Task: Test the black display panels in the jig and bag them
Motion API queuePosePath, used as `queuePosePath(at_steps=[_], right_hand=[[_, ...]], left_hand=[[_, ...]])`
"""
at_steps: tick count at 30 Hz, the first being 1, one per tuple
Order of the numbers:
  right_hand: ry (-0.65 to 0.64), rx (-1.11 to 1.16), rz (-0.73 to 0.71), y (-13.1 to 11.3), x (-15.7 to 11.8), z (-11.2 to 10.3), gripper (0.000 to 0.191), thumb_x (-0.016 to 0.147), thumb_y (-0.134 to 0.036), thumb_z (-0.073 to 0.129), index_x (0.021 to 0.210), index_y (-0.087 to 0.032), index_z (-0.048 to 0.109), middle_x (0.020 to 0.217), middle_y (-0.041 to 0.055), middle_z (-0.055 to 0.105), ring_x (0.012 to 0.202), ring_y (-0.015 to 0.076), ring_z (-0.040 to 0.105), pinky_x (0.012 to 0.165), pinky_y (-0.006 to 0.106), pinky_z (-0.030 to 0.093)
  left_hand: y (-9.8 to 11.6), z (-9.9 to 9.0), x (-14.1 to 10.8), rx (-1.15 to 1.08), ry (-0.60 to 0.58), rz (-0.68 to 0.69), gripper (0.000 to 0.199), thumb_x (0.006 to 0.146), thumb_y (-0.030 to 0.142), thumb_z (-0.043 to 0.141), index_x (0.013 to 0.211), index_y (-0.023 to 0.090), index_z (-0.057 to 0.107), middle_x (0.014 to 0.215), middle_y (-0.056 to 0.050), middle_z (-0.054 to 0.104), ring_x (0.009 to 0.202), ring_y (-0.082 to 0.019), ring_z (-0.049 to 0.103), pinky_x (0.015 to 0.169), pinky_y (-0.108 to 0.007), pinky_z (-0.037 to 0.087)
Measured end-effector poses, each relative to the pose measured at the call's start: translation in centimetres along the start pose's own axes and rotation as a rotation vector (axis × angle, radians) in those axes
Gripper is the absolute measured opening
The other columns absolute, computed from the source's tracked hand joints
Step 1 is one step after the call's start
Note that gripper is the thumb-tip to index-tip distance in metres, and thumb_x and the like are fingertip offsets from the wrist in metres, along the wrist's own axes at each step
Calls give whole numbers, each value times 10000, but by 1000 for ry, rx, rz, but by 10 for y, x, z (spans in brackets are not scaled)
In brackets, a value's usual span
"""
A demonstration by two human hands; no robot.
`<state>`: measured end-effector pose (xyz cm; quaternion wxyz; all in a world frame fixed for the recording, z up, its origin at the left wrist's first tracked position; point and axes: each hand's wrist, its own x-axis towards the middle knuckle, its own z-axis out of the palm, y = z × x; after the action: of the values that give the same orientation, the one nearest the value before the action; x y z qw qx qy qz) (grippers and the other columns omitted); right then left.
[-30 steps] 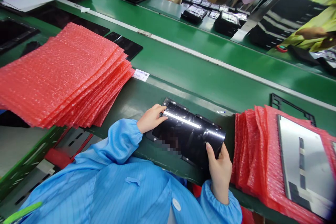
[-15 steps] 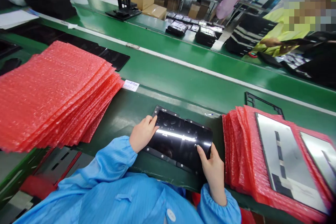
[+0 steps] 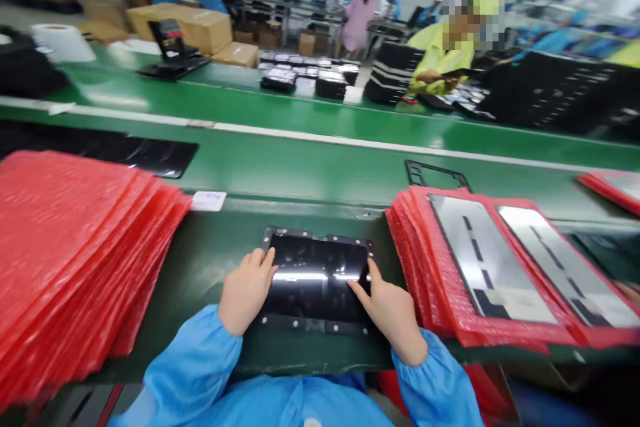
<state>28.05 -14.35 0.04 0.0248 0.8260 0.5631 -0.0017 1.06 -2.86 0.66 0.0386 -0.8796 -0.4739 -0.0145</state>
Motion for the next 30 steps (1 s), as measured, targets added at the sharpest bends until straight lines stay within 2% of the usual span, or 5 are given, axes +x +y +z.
queuePosePath(at_steps=[6,12,21,26,30], right_hand=[[187,127,-189,3,11,-11,547,844,-536,668,1287,-222,601,1333,130,565,1143,322,513,894,431,445],[170,178,-219,5,9,-19,540,892,-540,603,1291,-176,580,1347,138,561,1128,303,506,1039,537,306],[113,152,-339,14,2,-20,903,751,-731,628,1363,-84,481,1416,230,468,1319,331,388,1140,624,44],[98,136,-309,7,10,-34,893,696,-726,692,1293,-81,531,1265,211,589,1159,336,525,1120,637,109],[125,116,-154,-24,28,-36,711,766,-720,626,1158,-128,599,1038,146,668,1017,330,575,1043,633,261]], left_hand=[[-7,1,3,110,65,96,425,1015,296,310,1325,133,552,984,-95,615,897,-228,570,627,-322,473],[-18,5,5,88,73,199,463,990,307,312,1340,118,548,1237,-169,601,1071,-326,540,824,-445,479],[-34,33,-3,-24,-55,237,861,876,676,246,1499,82,267,1584,-125,176,1453,-332,152,1037,-633,299],[-33,29,-7,-186,-66,244,817,872,625,228,1505,111,271,1563,-155,230,1462,-349,125,1060,-704,176],[-26,38,-2,-421,-58,202,741,805,599,371,1489,319,325,1568,-84,250,1457,-370,124,1063,-723,140]])
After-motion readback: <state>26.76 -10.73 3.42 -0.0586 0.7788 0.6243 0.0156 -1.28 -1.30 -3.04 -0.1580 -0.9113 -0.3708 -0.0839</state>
